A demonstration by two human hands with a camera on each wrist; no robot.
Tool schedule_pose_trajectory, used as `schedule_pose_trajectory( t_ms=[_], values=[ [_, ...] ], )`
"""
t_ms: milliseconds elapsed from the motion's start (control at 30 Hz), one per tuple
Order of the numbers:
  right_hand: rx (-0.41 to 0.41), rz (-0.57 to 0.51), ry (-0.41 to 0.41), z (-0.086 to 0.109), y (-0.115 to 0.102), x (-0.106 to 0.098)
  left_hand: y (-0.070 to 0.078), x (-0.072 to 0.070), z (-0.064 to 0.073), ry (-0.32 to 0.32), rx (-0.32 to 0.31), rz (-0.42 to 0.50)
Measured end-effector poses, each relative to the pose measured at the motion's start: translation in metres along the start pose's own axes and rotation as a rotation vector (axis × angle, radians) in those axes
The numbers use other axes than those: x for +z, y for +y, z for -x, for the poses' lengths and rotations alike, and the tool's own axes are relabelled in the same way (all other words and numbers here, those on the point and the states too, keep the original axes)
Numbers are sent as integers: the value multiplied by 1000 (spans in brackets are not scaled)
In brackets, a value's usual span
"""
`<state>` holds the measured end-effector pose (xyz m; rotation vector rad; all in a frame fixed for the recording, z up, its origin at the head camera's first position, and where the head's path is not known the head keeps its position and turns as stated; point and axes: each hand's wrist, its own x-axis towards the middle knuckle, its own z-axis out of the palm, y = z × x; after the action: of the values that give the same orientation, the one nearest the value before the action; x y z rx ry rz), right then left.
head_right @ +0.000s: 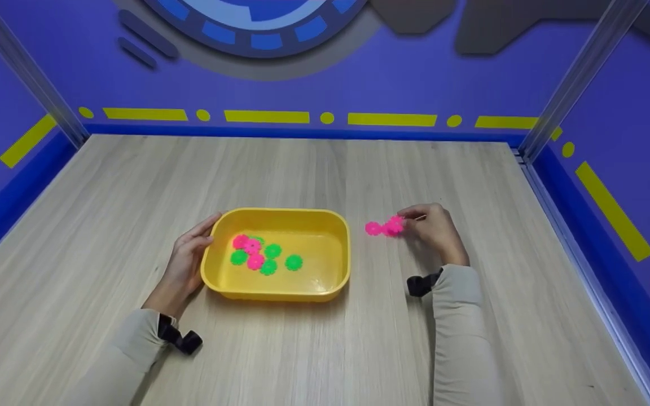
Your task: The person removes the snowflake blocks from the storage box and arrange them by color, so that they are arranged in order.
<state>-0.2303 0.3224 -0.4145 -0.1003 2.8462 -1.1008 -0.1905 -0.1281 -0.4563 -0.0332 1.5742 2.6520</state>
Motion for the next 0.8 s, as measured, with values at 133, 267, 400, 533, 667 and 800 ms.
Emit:
schedule_pose_trajectory(
  t_ms=[133,267,400,533,667,800],
  values=[
    [28,-23,2,2,7,-1,0,1,0,3,-5,2],
    [59,-44,-14,3,12,-3,0,1,0,14,-2,-2],
    [73,-65,-20,3,14,-3,1,1,0,19,-2,0],
    [90,-91,-24,3,17,-3,1,1,1,15,-1,-5],
    [100,-112,-33,4,20,-3,1,0,1,10,-1,-8],
    [113,-125,-46,4,22,-3,1,1,1,7,0,-8]
  ],
)
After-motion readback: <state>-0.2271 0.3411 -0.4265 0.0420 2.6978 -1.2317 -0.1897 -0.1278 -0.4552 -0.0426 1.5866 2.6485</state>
